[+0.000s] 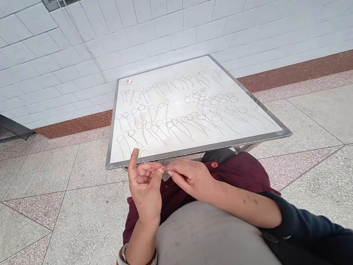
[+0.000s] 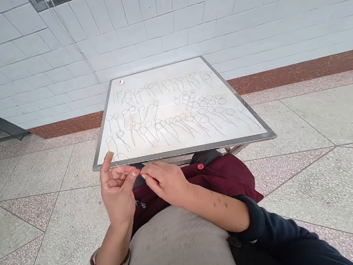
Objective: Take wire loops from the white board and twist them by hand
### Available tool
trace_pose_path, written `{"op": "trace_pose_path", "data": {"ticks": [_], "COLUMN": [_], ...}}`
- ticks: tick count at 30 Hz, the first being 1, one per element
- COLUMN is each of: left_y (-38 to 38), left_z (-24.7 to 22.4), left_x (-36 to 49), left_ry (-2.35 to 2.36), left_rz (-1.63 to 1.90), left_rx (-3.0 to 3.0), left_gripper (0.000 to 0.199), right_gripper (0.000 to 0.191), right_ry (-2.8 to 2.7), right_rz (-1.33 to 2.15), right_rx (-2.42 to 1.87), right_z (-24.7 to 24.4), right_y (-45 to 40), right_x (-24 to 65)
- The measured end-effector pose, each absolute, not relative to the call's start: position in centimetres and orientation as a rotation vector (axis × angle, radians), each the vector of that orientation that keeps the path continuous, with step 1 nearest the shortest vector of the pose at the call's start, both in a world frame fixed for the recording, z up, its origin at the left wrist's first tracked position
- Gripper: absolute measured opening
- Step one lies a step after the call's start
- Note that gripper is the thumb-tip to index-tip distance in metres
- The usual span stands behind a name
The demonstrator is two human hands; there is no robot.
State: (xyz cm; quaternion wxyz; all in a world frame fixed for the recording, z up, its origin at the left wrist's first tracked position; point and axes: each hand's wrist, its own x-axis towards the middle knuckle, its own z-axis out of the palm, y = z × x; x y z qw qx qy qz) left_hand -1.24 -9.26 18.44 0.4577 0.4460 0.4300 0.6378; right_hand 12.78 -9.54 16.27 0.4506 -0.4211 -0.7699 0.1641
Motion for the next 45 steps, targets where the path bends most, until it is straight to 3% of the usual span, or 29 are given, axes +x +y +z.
{"op": "trace_pose_path", "data": {"ticks": [13, 28, 45], "left_y": [-9.3, -9.0, -7.9], "left_z": [18.1, 17.6, 17.2], "left_x": [-0.9, -0.7, -1.2], "left_ry": [1.075, 1.012, 0.973], "left_rz": [1.569, 1.473, 1.600], "left_rx": [1.053, 0.998, 0.855], "left_gripper": [0.075, 0.078, 0.074], "right_gripper": [0.020, 0.017, 0.018], "right_ry": [-2.030, -1.915, -2.069], "right_rz": [0.096, 0.356, 0.134], "right_rx": [-1.130, -1.123, -1.131], "right_z": [16.1, 15.9, 14.6], "right_y": [-9.8, -10.0, -10.8], "right_x": [13.3, 13.4, 14.5]}}
